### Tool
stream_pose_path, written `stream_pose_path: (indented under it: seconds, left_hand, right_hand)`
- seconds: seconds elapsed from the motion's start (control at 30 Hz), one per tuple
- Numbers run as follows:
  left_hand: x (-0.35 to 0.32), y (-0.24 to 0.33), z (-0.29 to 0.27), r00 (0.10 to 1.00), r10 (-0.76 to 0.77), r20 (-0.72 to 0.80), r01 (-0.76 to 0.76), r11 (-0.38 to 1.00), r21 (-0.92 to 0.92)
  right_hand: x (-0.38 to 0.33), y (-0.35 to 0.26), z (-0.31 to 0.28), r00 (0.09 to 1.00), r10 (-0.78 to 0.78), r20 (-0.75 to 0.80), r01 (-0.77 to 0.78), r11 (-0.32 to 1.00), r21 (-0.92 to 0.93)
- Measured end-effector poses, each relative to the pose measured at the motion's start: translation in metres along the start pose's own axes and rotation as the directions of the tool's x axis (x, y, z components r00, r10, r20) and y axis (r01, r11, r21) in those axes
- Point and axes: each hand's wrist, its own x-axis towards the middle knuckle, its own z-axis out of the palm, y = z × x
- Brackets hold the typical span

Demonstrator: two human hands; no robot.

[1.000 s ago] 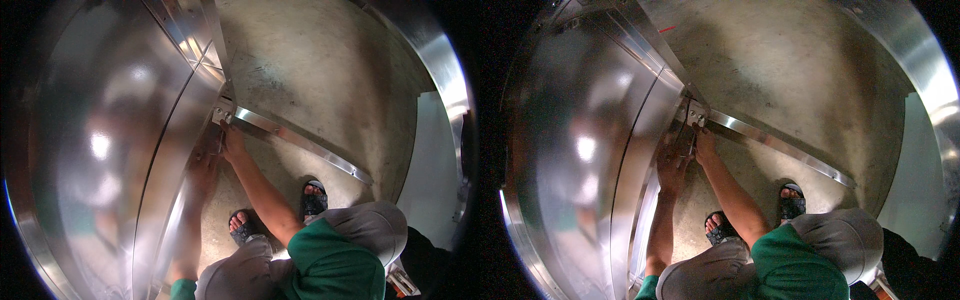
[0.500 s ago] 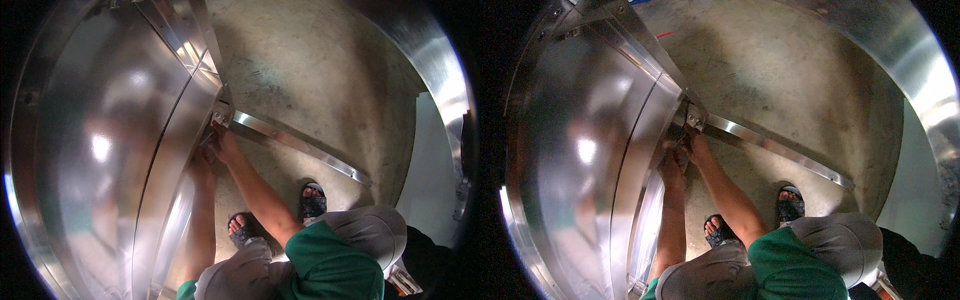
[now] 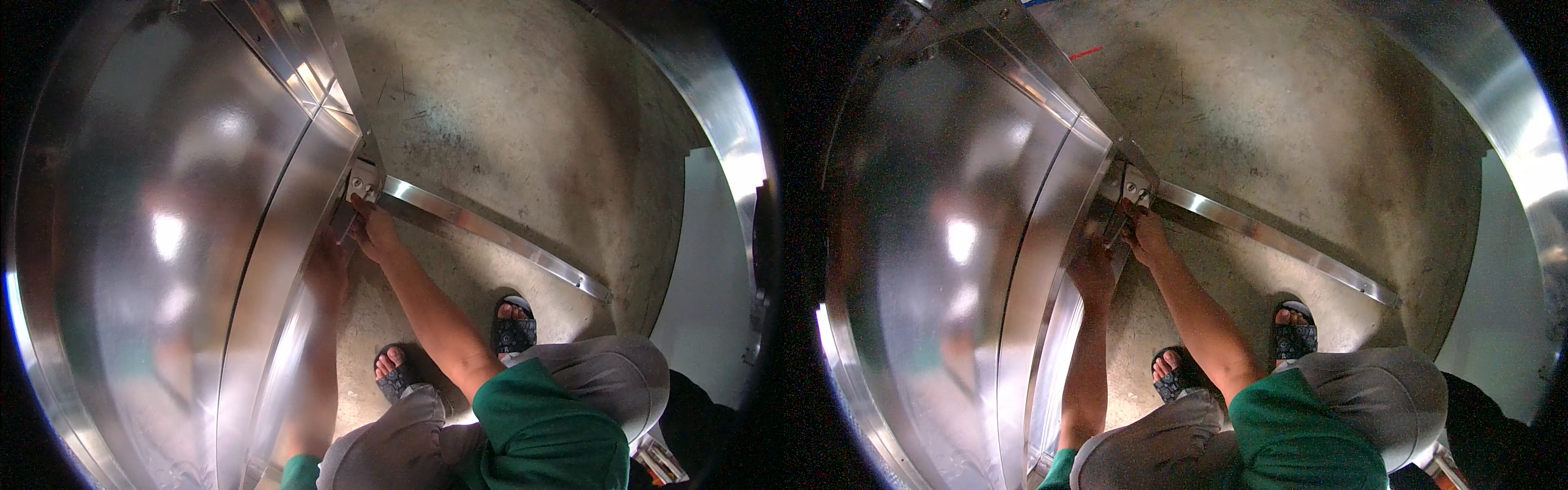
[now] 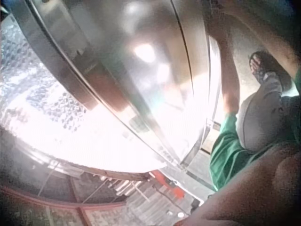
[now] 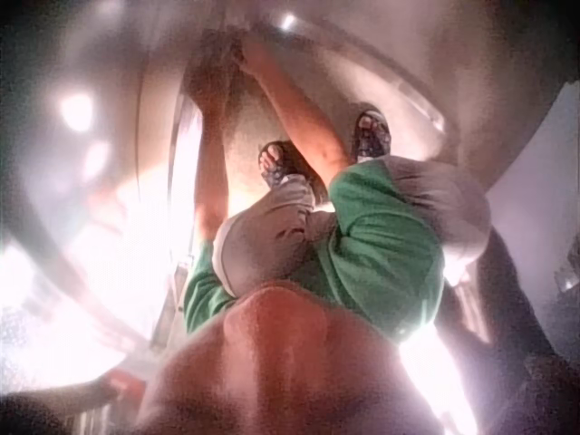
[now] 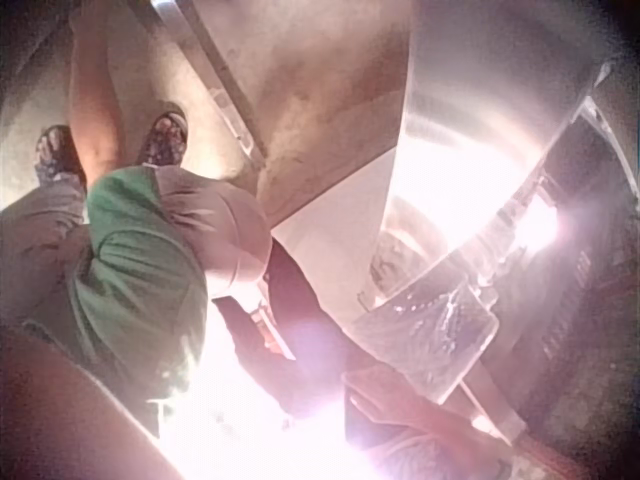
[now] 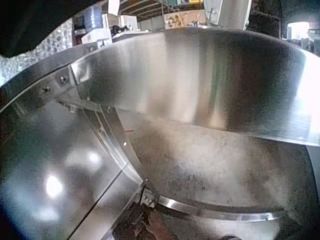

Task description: The person is assembling a stainless steel structure by hand, using an Allen key to tighten bolts and secure metal panels together. The person adjusts the panels and tightens multiple fasteners to join the components.

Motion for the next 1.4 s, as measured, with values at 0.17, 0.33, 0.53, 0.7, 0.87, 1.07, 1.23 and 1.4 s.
stream_pose_path:
  seconds: [0.17,0.33,0.53,0.7,0.87,1.07,1.23,1.4]
  left_hand:
    - [0.003,-0.015,0.010,0.841,-0.485,0.238,0.416,0.300,-0.859]
    - [-0.057,-0.026,-0.013,0.762,-0.639,0.108,0.348,0.262,-0.900]
    - [-0.118,-0.020,-0.044,0.805,-0.591,0.050,0.427,0.519,-0.741]
    - [-0.131,-0.014,-0.039,0.761,-0.646,0.055,0.488,0.515,-0.704]
    - [-0.131,-0.005,-0.036,0.793,-0.608,0.050,0.496,0.595,-0.633]
    - [-0.132,-0.002,-0.037,0.790,-0.609,0.063,0.498,0.579,-0.645]
    - [-0.135,-0.006,-0.032,0.807,-0.585,0.078,0.496,0.600,-0.628]
    - [-0.114,-0.004,-0.031,0.862,-0.505,0.041,0.372,0.575,-0.728]
  right_hand:
    - [-0.031,-0.018,-0.004,0.996,0.091,0.007,-0.087,0.971,-0.222]
    - [-0.043,-0.031,-0.038,0.955,-0.146,-0.257,-0.020,0.836,-0.549]
    - [-0.030,-0.027,-0.042,0.560,-0.666,0.492,0.407,-0.296,-0.864]
    - [-0.005,-0.032,-0.031,0.498,-0.520,0.694,0.379,-0.590,-0.713]
    - [0.018,-0.035,-0.034,0.564,-0.378,0.734,0.281,-0.748,-0.601]
    - [0.016,-0.029,-0.037,0.731,-0.120,0.672,0.403,-0.719,-0.567]
    - [-0.003,0.009,-0.025,0.709,-0.156,0.688,0.551,-0.487,-0.678]
    - [-0.027,0.000,-0.026,0.902,-0.243,0.357,0.379,0.049,-0.924]
